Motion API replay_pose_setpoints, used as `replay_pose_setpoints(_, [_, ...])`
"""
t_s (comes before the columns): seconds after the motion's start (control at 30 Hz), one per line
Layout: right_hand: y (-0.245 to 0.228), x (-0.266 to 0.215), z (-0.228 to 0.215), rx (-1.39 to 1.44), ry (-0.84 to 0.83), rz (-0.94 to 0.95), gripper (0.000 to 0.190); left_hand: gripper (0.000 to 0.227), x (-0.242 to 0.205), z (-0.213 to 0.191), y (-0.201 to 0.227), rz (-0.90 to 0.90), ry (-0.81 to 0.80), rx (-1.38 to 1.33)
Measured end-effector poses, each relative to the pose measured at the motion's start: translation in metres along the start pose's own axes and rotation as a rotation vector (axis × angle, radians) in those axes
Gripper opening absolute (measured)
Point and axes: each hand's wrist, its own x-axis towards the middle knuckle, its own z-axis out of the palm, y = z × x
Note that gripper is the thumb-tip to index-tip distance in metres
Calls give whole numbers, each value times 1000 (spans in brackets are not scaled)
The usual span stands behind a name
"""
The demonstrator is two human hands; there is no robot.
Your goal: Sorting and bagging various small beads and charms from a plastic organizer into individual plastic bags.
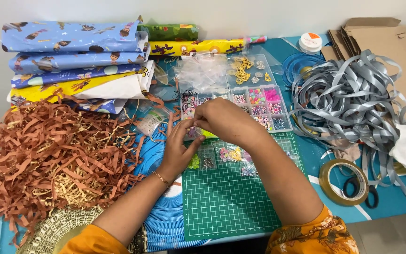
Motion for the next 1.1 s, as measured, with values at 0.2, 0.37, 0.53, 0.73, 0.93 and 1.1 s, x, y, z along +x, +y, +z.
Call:
replay_pose_setpoints(0.2, [-2, -3, -3, -16, 6, 36, 16, 38, 0, 2, -2, 8, 33, 1])
replay_pose_setpoints(0.37, [-6, -3, -5, -35, 14, 29, 17, 40, -1, 3, -6, 15, 43, 0])
replay_pose_setpoints(0.53, [-9, -5, -12, -18, 33, 35, 18, 37, -2, 1, -1, 10, 57, 2])
replay_pose_setpoints(0.73, [43, 4, -8, -18, 65, 162, 18, 44, -6, 2, -3, -21, 47, -11])
replay_pose_setpoints(0.93, [104, 45, 56, -207, -3, 428, 16, 42, -3, -1, 1, -30, 68, -20])
replay_pose_setpoints(1.1, [134, 88, 93, -318, 24, 523, 13, 42, -2, -1, -1, -43, 62, 24])
